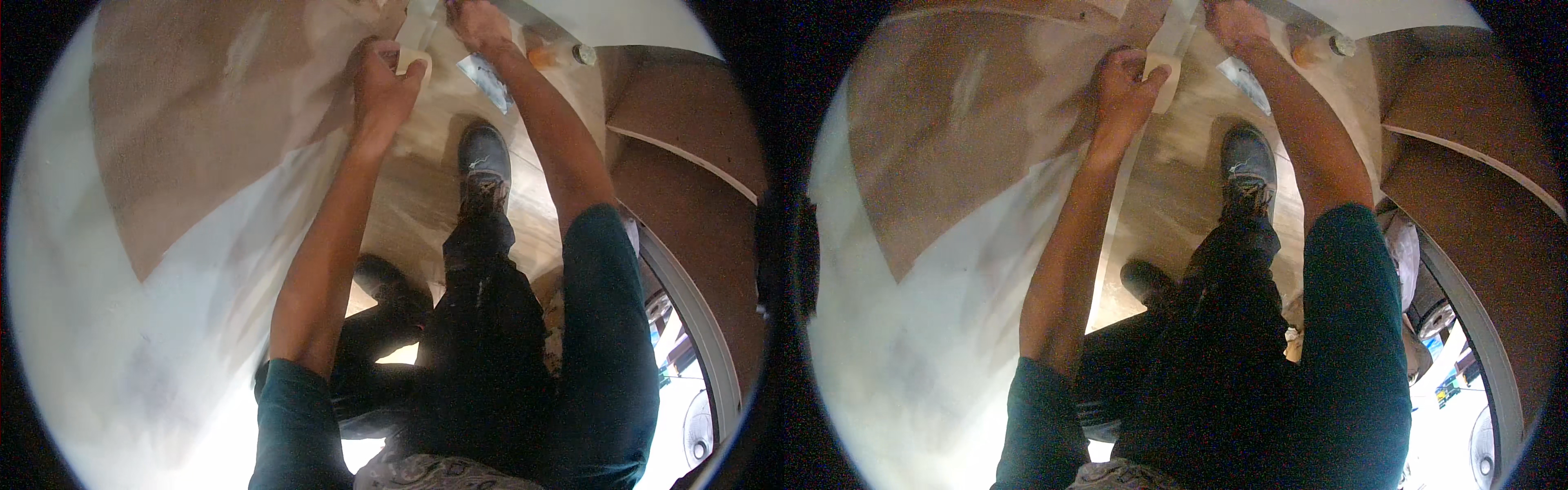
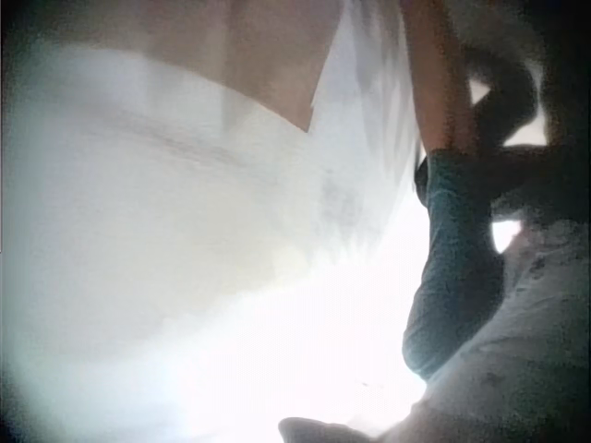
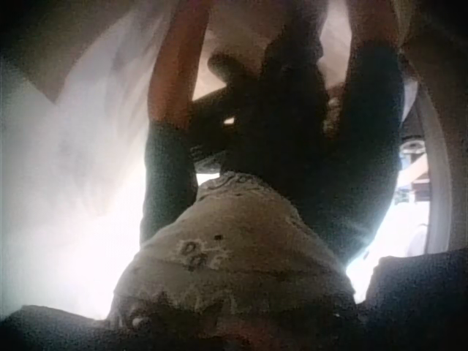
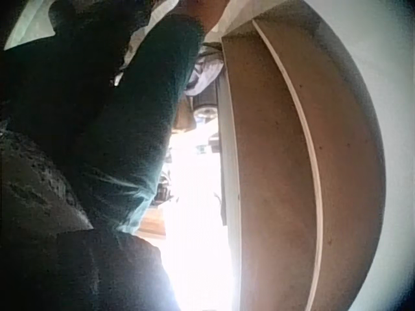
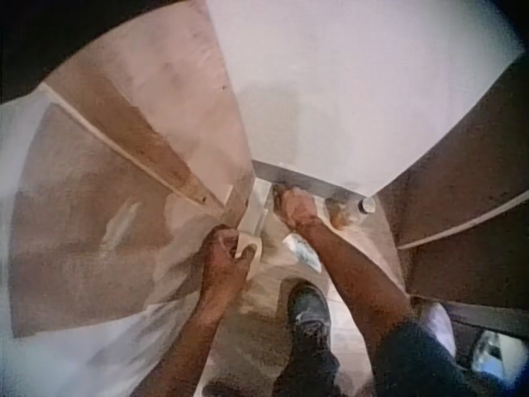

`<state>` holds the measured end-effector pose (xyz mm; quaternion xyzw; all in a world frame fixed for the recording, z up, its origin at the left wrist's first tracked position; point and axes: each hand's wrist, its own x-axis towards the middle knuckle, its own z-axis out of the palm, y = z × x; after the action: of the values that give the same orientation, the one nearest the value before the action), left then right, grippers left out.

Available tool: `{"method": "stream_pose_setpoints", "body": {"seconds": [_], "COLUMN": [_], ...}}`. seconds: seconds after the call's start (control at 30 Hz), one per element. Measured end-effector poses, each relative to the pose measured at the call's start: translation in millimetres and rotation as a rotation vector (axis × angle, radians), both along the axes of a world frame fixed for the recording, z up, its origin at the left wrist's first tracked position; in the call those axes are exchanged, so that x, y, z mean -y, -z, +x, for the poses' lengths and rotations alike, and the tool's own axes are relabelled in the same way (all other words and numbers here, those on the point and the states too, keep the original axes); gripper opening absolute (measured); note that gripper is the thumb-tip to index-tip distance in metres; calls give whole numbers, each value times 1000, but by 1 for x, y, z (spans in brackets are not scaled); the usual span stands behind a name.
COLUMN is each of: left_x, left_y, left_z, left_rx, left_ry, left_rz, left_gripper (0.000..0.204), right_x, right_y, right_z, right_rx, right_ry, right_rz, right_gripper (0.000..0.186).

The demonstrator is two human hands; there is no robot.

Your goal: The person kneels on a drop cloth and applies a white wall compound to a wall corner using a putty knife. They then apply masking tape along the corner edge, smoothing it with the putty knife. Finally, they dip the putty knife into a paint can and apply more compound to the wall.

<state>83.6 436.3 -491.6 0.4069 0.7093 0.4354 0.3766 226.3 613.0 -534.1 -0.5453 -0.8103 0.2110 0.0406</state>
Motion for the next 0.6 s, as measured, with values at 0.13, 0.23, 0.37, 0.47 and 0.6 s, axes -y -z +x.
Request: {"method": "stream_pose_setpoints", "body": {"seconds": [0.13,0.23,0.37,0.47,0.6], "left_x": [-3,-8,-5,-5,-9], "left_y": [-15,-25,-33,-34,-30], "left_z": [9,20,34,40,42], "left_rx": [-61,-100,-141,-88,-194], "left_ry": [25,63,46,25,37], "left_rz": [-44,-74,-69,-48,1], "left_gripper": [49,50,49,46,41], "right_x": [4,-12,-25,-19,-16], "right_y": [21,62,92,95,102], "right_z": [16,13,-3,-16,-22], "right_rx": [-203,-357,-447,-514,-603], "right_ry": [-153,-111,-98,-80,-46], "right_rz": [260,176,77,61,76], "right_gripper": [34,34,35,36,38]}}
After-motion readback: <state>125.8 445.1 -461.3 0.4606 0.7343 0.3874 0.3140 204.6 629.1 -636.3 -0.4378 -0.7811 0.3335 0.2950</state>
